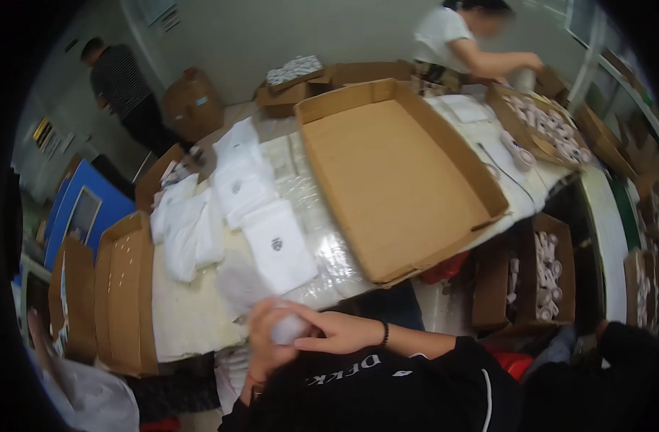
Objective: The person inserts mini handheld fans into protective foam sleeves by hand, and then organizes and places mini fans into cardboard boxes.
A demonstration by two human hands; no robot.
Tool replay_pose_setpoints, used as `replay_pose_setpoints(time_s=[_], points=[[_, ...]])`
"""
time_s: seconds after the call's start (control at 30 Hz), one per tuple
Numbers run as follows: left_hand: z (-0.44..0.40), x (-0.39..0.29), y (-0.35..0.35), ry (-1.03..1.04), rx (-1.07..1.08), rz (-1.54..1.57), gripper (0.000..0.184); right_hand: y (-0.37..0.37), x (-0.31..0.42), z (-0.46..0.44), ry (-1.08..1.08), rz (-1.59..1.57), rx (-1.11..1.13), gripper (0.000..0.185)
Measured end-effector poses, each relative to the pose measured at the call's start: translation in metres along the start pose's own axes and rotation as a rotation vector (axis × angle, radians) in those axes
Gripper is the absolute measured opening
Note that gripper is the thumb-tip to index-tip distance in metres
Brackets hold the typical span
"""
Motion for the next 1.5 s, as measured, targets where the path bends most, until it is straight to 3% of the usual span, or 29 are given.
replay_pose_setpoints(time_s=[0.07, 0.13, 0.2, 0.27, 0.37, 0.43, 0.5, 0.6, 0.73, 0.83, 0.87, 0.97, 1.07, 1.2, 1.3, 1.37, 1.4, 1.47, 1.5], points=[[-0.013, 0.028, -0.042, -0.03, -0.174, -0.258, 0.037, 0.002, 0.007, 0.0, -0.089, -0.095, 0.114, 0.047], [-0.026, 0.069, -0.102, -0.102, -0.488, -0.3, 0.035, -0.003, 0.004, 0.006, -0.066, -0.019, 0.111, 0.043], [-0.042, 0.105, -0.165, -0.135, -0.673, -0.356, 0.036, -0.005, -0.004, 0.012, -0.069, 0.048, 0.125, 0.038], [-0.042, 0.127, -0.211, -0.224, -0.742, -0.486, 0.034, -0.009, -0.013, 0.02, -0.058, 0.073, 0.116, 0.038], [-0.018, 0.155, -0.215, -0.351, -0.783, -0.406, 0.033, -0.015, -0.018, 0.028, -0.013, 0.09, 0.112, 0.037], [-0.014, 0.143, -0.165, -0.332, -0.631, -0.339, 0.028, -0.017, -0.021, 0.029, 0.031, 0.079, 0.101, 0.037], [-0.015, 0.107, -0.103, -0.262, -0.449, -0.253, 0.022, -0.021, -0.018, 0.031, -0.047, -0.004, 0.059, 0.038], [-0.021, 0.054, -0.031, -0.316, -0.276, -0.024, 0.017, -0.034, 0.011, 0.035, -0.15, 0.021, 0.105, 0.038], [-0.034, -0.011, 0.022, -0.091, -0.065, 0.065, 0.011, -0.074, 0.055, 0.063, -0.345, -0.024, 0.138, 0.043], [-0.035, -0.019, 0.04, -0.054, 0.007, 0.138, 0.012, -0.13, 0.072, 0.102, -0.44, -0.079, -0.088, 0.044], [-0.035, -0.021, 0.046, -0.039, 0.039, 0.154, 0.013, -0.15, 0.065, 0.118, -0.437, -0.259, -0.29, 0.044], [-0.037, -0.02, 0.05, -0.064, 0.037, 0.137, 0.014, -0.222, 0.057, 0.169, -0.568, -0.191, -0.904, 0.037], [-0.038, -0.024, 0.059, -0.091, 0.051, 0.121, 0.014, -0.312, 0.048, 0.216, -0.477, -0.175, -1.41, 0.034], [-0.037, -0.026, 0.082, -0.123, 0.075, 0.086, 0.013, -0.434, 0.028, 0.256, -0.353, 0.107, -1.798, 0.035], [-0.045, -0.032, 0.101, 0.003, 0.075, -0.085, 0.015, -0.505, 0.013, 0.258, -0.334, 0.208, -1.866, 0.04], [-0.048, -0.036, 0.111, 0.023, 0.049, -0.148, 0.017, -0.536, 0.012, 0.252, -0.038, 0.827, -1.84, 0.047], [-0.049, -0.036, 0.113, 0.04, 0.023, -0.212, 0.019, -0.539, 0.011, 0.251, -0.038, 0.825, -1.846, 0.047], [-0.052, -0.036, 0.118, 0.058, 0.013, -0.255, 0.02, -0.542, -0.008, 0.226, 0.104, 0.521, -1.566, 0.053], [-0.051, -0.036, 0.119, 0.068, 0.007, -0.301, 0.022, -0.54, -0.011, 0.223, 0.106, 0.519, -1.567, 0.053]])
Point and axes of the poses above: each hand's wrist, its own z-axis away from the middle knuckle, its own y-axis out of the palm, x = y × z, the point moved 6 cm from there along -z, towards the middle knuckle, and after that the axes turned 9 degrees about -x, right-handed, at the moved point
